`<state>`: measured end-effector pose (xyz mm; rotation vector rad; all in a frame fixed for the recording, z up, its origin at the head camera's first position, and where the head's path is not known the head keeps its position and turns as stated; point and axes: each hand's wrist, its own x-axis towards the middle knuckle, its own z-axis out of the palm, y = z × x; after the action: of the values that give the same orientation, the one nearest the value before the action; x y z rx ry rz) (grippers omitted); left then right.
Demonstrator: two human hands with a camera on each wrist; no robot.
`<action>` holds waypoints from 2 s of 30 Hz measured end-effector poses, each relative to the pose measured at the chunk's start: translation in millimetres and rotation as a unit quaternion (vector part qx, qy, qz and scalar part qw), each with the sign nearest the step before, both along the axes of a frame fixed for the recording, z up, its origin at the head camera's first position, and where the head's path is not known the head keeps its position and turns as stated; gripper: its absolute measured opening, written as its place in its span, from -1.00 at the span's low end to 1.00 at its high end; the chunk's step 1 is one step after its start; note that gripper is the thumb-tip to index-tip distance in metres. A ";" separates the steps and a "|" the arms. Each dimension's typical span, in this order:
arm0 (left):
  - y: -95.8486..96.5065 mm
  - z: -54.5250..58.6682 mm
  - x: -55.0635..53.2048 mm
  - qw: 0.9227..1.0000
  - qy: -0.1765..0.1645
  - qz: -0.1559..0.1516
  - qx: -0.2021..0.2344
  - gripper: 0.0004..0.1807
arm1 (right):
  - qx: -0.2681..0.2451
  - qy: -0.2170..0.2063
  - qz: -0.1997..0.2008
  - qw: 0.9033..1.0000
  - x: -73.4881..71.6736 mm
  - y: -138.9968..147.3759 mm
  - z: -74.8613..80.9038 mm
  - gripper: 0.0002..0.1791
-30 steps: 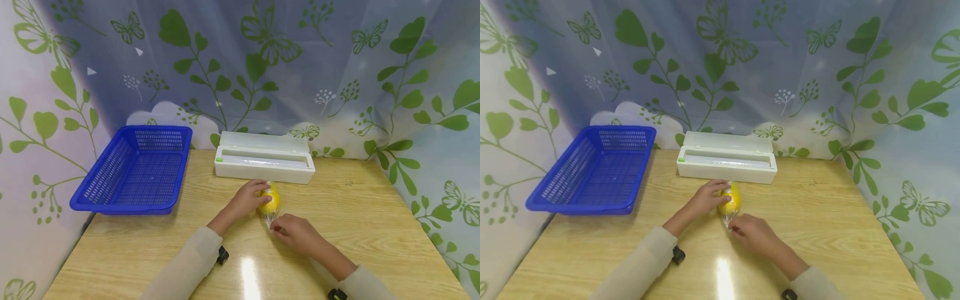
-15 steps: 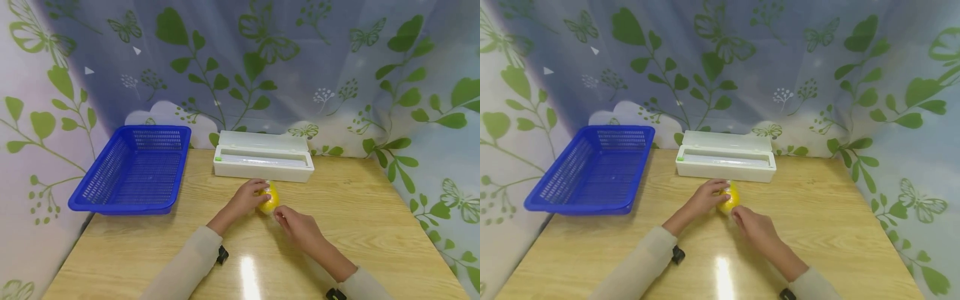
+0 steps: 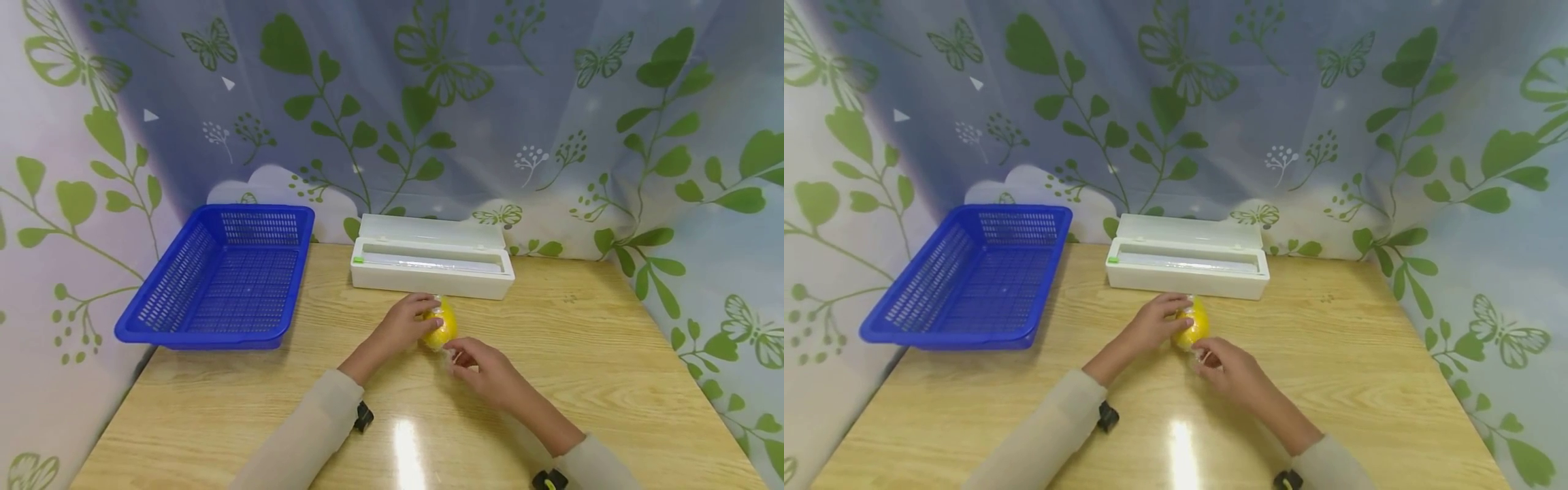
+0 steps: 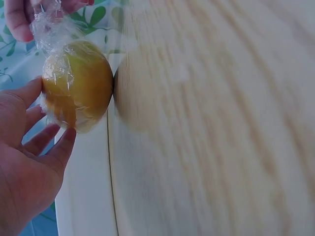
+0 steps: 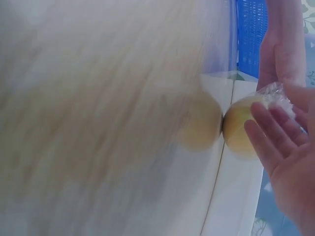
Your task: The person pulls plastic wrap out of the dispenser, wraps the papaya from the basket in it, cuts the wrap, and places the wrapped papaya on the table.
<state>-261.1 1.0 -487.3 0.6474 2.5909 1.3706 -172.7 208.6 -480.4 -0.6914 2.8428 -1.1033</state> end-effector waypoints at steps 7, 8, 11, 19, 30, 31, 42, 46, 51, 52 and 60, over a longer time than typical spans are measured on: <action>0.3 -0.8 -0.5 1.000 0.001 -0.006 0.005 -0.49 | -0.011 -0.003 -0.033 0.999 -6.7 -3.3 -4.3 -0.57; 0.5 -0.8 -0.4 1.000 0.002 -0.007 0.005 -0.49 | -0.011 0.006 -0.038 0.999 -7.7 -3.5 -4.7 -0.59; 0.7 -0.5 0.2 1.000 -0.001 -0.011 0.007 -0.49 | -0.007 0.044 -0.049 0.998 -10.7 -2.8 -5.3 -0.69; 1.3 -0.3 -1.7 0.999 -0.010 -0.020 0.027 -0.50 | 0.041 0.304 0.028 0.951 -29.9 -0.4 -1.1 -0.78; 0.3 -1.9 -3.5 0.999 -0.002 -0.040 0.019 -0.53 | -0.005 0.119 -0.047 0.992 -50.9 -7.2 0.6 -0.85; -0.4 -1.5 -3.5 0.999 0.000 -0.039 0.015 -0.54 | -0.009 0.101 -0.054 0.993 -51.9 -7.7 1.1 -0.81; -3.7 0.8 -0.4 0.997 -0.027 -0.042 0.051 -0.44 | 0.016 0.004 0.007 1.000 -65.4 1.9 5.9 -0.28; -6.2 1.7 0.6 0.996 -0.055 -0.040 0.059 -0.36 | 0.041 0.044 0.025 0.998 -65.4 3.9 1.5 -0.42; -6.8 0.2 0.3 0.994 -0.074 -0.056 0.048 -0.17 | 0.036 0.048 0.002 0.998 -65.0 5.1 0.2 -0.46; -6.0 -0.8 0.1 0.994 -0.074 -0.060 0.047 -0.15 | 0.027 0.043 -0.002 0.999 -64.9 5.4 0.3 -0.47; 2.2 -2.3 -0.7 0.996 -0.061 -0.057 0.027 -0.18 | -0.035 -0.015 -0.001 0.999 -66.6 11.5 0.0 -0.51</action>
<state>-261.8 3.2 -489.7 0.6853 2.3906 1.4024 -239.3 220.0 -480.3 -0.6695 2.7939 -1.2077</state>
